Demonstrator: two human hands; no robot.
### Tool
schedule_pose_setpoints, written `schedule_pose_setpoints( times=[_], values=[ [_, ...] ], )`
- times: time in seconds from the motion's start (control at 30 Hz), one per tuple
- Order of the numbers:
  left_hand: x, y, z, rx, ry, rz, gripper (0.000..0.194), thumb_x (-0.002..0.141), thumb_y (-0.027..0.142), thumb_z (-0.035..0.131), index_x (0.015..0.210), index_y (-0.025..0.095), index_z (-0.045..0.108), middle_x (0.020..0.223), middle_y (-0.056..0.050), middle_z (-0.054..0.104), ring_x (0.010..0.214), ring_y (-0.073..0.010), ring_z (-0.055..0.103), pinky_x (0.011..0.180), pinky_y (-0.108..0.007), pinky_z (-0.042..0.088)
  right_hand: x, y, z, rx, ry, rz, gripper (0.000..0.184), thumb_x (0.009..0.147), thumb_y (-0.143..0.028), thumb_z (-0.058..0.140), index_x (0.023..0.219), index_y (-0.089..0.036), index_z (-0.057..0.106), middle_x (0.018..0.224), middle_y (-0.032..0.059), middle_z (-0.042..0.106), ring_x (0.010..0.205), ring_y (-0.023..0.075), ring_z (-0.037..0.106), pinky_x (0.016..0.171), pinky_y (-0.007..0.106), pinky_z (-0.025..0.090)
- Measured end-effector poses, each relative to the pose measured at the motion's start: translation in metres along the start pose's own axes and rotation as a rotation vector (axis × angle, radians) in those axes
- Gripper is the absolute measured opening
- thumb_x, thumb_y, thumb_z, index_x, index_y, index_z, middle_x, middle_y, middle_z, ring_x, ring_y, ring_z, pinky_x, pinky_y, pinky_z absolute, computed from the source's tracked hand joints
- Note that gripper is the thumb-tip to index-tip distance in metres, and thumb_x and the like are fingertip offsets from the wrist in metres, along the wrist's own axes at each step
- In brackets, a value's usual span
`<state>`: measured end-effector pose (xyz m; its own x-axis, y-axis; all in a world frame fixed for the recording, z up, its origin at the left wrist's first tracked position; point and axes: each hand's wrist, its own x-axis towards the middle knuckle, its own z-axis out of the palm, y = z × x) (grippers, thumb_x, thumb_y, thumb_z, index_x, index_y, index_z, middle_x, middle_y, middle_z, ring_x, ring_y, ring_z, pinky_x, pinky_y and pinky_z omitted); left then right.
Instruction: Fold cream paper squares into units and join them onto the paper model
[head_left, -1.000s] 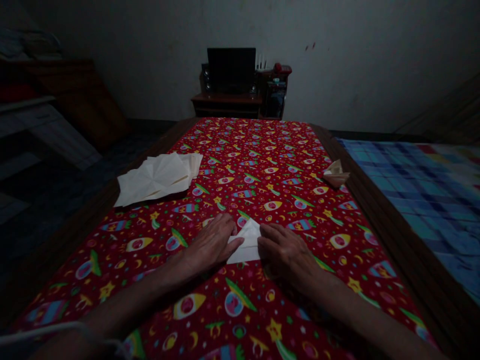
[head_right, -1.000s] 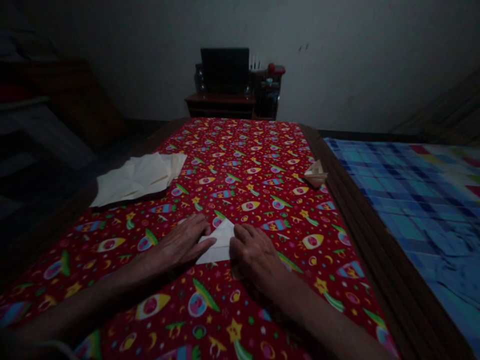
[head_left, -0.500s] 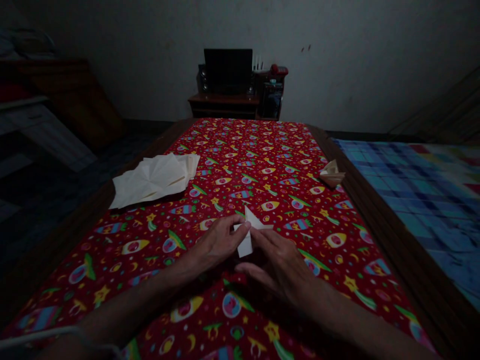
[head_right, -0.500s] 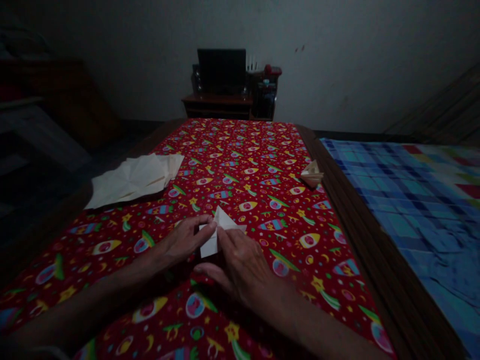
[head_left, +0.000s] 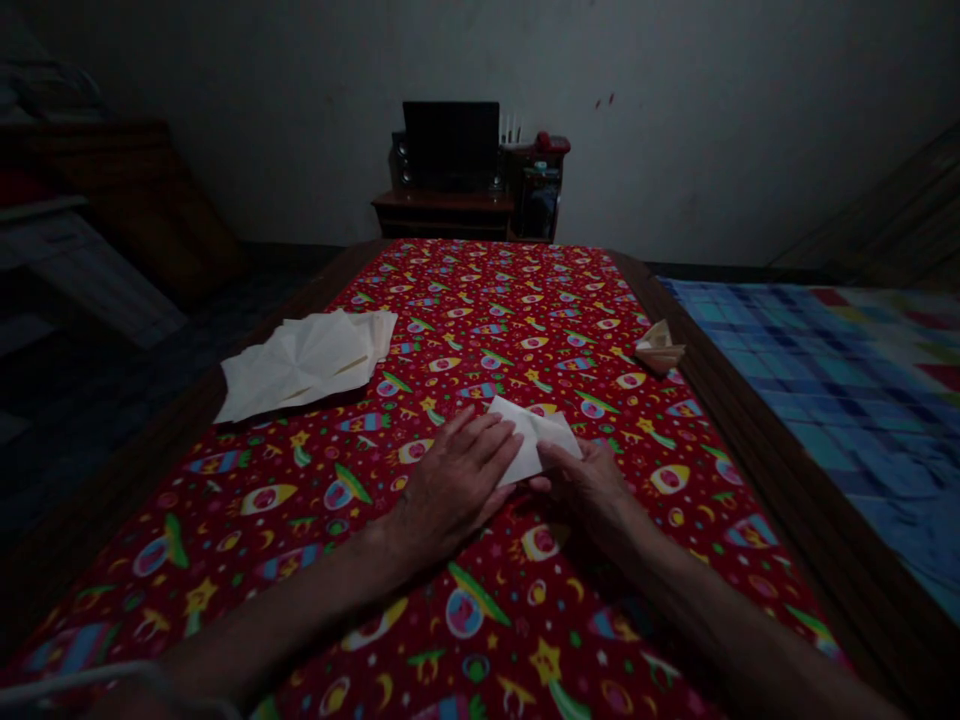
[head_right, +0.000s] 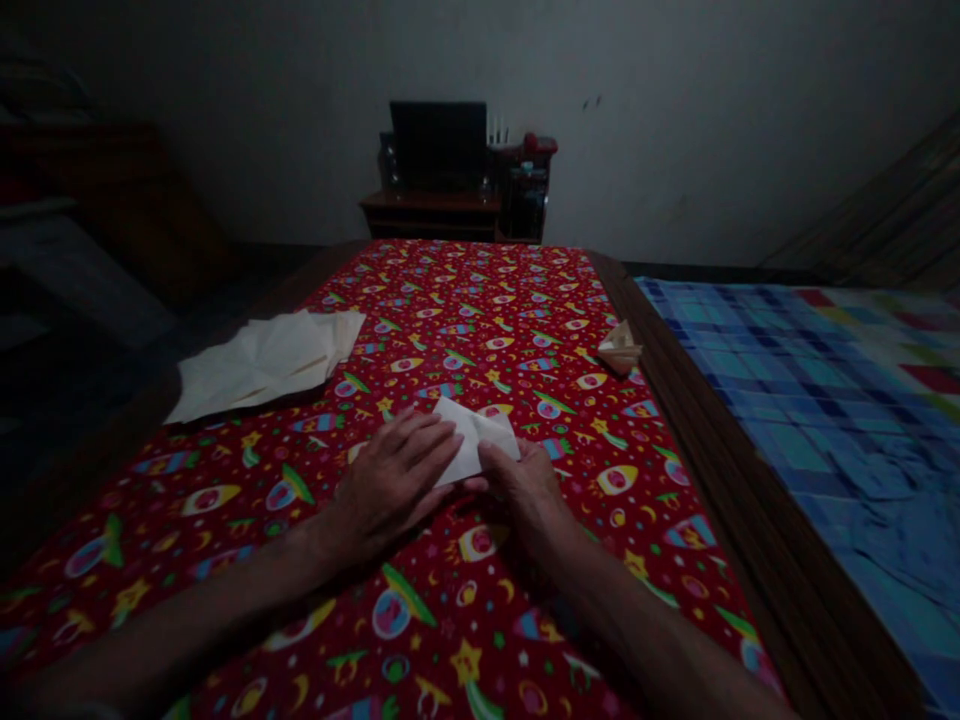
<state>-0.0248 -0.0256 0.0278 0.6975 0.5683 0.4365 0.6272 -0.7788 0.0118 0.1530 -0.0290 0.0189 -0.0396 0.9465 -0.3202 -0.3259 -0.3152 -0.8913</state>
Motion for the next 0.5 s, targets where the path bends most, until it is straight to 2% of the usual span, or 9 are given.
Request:
schedule_pose_setpoints(
  times=[0.1, 0.17, 0.23, 0.3, 0.33, 0.37, 0.43, 0.5],
  values=[
    [-0.006, 0.000, 0.016, -0.053, -0.059, 0.024, 0.032, 0.088, 0.018, 0.048, 0.119, 0.013, 0.049, 0.116, -0.010, 0.058, 0.112, -0.0242, 0.048, 0.098, -0.042, 0.042, 0.000, 0.009, -0.010, -0.172, -0.090, 0.023, 0.027, 0.073, -0.037, 0.064, 0.083, -0.012, 0.064, 0.066, 0.0018, 0.065, 0.052, 0.0116, 0.059, 0.051, 0.023, 0.053],
    [-0.010, 0.001, 0.023, -0.098, -0.085, 0.023, 0.027, 0.089, 0.014, 0.045, 0.115, 0.013, 0.051, 0.111, -0.010, 0.059, 0.106, -0.0224, 0.052, 0.092, -0.039, 0.047, 0.000, 0.006, -0.021, -0.431, -0.135, -0.069, 0.032, 0.081, -0.043, 0.054, 0.085, -0.013, 0.064, 0.067, 0.0024, 0.064, 0.052, 0.0138, 0.060, 0.049, 0.025, 0.051],
    [-0.013, 0.002, 0.025, -0.131, -0.094, 0.006, 0.024, 0.090, 0.013, 0.042, 0.112, 0.012, 0.052, 0.108, -0.010, 0.059, 0.103, -0.0215, 0.054, 0.089, -0.037, 0.049, -0.001, -0.001, -0.032, -0.821, -0.088, -0.299, 0.035, 0.085, -0.043, 0.048, 0.091, -0.013, 0.065, 0.072, 0.0048, 0.066, 0.059, 0.0166, 0.062, 0.053, 0.027, 0.050],
    [-0.015, 0.004, 0.023, -0.154, -0.094, -0.021, 0.023, 0.091, 0.014, 0.041, 0.111, 0.012, 0.052, 0.107, -0.010, 0.059, 0.101, -0.0213, 0.054, 0.088, -0.037, 0.050, -0.003, -0.009, -0.042, -1.195, 0.035, -0.590, 0.033, 0.087, -0.040, 0.048, 0.102, -0.014, 0.063, 0.082, 0.0085, 0.067, 0.068, 0.0188, 0.062, 0.061, 0.030, 0.049],
    [-0.016, 0.005, 0.021, -0.163, -0.098, -0.032, 0.023, 0.091, 0.014, 0.041, 0.111, 0.012, 0.052, 0.107, -0.009, 0.059, 0.101, -0.0214, 0.054, 0.089, -0.037, 0.049, -0.004, -0.011, -0.045, -1.332, 0.033, -0.726, 0.032, 0.088, -0.038, 0.049, 0.107, -0.015, 0.061, 0.090, 0.0102, 0.066, 0.074, 0.0198, 0.062, 0.065, 0.032, 0.049],
    [-0.016, 0.007, 0.020, -0.171, -0.103, -0.041, 0.024, 0.091, 0.015, 0.041, 0.112, 0.012, 0.052, 0.107, -0.009, 0.058, 0.101, -0.0214, 0.053, 0.090, -0.037, 0.049, -0.005, -0.012, -0.047, -1.432, -0.014, -0.852, 0.033, 0.088, -0.037, 0.050, 0.111, -0.015, 0.059, 0.098, 0.0119, 0.065, 0.081, 0.0211, 0.061, 0.070, 0.034, 0.049],
    [-0.016, 0.009, 0.017, -0.183, -0.117, -0.058, 0.025, 0.092, 0.017, 0.041, 0.114, 0.012, 0.051, 0.106, -0.009, 0.058, 0.101, -0.0212, 0.053, 0.092, -0.037, 0.048, -0.005, -0.009, -0.048, -1.531, -0.234, -1.044, 0.035, 0.087, -0.035, 0.053, 0.116, -0.016, 0.055, 0.110, 0.0134, 0.061, 0.096, 0.0225, 0.057, 0.078, 0.036, 0.048],
    [-0.016, 0.011, 0.015, -0.183, -0.127, -0.072, 0.026, 0.092, 0.019, 0.040, 0.116, 0.013, 0.051, 0.104, -0.009, 0.058, 0.101, -0.0213, 0.053, 0.092, -0.038, 0.047, -0.003, -0.003, -0.047, -1.563, -0.426, -1.125, 0.036, 0.087, -0.033, 0.054, 0.119, -0.016, 0.052, 0.112, 0.0130, 0.059, 0.102, 0.0222, 0.053, 0.082, 0.037, 0.046]
  ],
)
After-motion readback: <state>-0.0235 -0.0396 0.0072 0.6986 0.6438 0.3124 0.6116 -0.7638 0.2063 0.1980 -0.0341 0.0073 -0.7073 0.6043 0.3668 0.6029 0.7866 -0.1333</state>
